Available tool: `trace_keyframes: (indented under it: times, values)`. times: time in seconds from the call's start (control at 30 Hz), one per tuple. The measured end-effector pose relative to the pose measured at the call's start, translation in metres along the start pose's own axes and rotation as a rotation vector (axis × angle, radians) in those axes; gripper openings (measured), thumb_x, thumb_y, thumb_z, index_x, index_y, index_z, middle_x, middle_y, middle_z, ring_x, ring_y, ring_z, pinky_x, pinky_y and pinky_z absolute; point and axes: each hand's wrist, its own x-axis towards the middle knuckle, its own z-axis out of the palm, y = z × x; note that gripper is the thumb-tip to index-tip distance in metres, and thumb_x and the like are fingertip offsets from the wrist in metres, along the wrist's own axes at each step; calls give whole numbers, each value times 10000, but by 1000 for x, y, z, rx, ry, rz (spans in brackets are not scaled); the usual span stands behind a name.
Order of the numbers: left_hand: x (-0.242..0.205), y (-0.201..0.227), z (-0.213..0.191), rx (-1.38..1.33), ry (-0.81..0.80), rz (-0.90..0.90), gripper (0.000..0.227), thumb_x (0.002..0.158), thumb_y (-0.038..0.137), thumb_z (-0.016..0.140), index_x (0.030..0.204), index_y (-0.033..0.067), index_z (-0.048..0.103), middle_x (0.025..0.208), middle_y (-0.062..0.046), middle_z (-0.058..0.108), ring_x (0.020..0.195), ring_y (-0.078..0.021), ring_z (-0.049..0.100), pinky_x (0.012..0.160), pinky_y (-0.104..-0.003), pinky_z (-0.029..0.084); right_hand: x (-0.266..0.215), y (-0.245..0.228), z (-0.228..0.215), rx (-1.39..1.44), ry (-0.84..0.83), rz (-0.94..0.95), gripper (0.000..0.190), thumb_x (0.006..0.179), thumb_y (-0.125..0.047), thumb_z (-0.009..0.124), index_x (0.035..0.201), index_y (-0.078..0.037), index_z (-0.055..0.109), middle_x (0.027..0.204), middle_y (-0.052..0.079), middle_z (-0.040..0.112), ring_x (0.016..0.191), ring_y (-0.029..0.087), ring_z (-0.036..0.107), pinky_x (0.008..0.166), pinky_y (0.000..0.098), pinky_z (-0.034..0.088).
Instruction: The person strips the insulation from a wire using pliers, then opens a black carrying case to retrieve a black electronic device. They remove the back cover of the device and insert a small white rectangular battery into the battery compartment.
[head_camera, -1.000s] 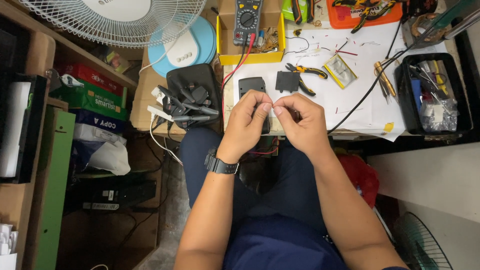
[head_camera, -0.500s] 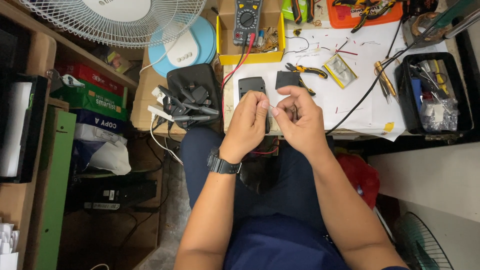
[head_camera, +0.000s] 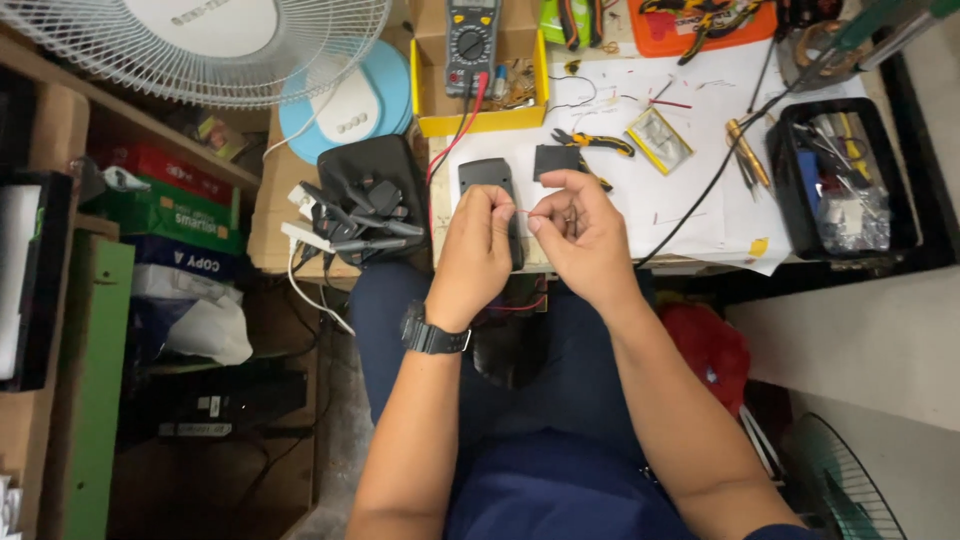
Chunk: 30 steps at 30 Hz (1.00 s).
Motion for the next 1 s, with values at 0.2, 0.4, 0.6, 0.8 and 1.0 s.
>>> trace_keyframes:
  times: [0.2,0.4,0.6,0.8,1.0]
  values:
    - [1,5,2,122,-1,37,233,1247,178,476,1129,20,600,931,-213,559,963,-598,645,854,-584,564,-5,8,-3,13,-34,3,509,1028,52,809,1504,-46,657,1054,72,833,808,62,688,708,206,557]
    - [2,6,3,216,-35,78,204,1226,108,459,1130,6,607,947,-209,561,937,-577,652,838,-605,553,-11,-21,-48,-226,45,-66,511,944,-27,927,1436,-93,803,1256,132,875,1215,314,835,1094,486,643]
    - [3,-2,4,240,-101,22,128,1196,65,534,1135,11,633,951,-250,615,904,-647,657,787,-679,535,1,14,-168,-674,689,-191,43,1140,-99,849,1179,-98,868,977,78,838,862,231,798,740,322,647]
    - [2,-7,3,273,-97,-66,113,1215,90,550,1149,39,625,1020,-206,653,969,-575,727,854,-612,582,16,62,-181,-1168,394,105,273,979,-113,891,1244,-68,846,1229,191,788,1123,444,792,972,564,646]
    - [-3,-14,1,181,39,-10,109,1201,52,540,1118,31,609,978,-231,616,977,-598,686,913,-595,574,28,89,-177,-1222,353,100,237,999,-20,799,1226,-74,843,1111,189,728,1028,481,794,913,577,650]
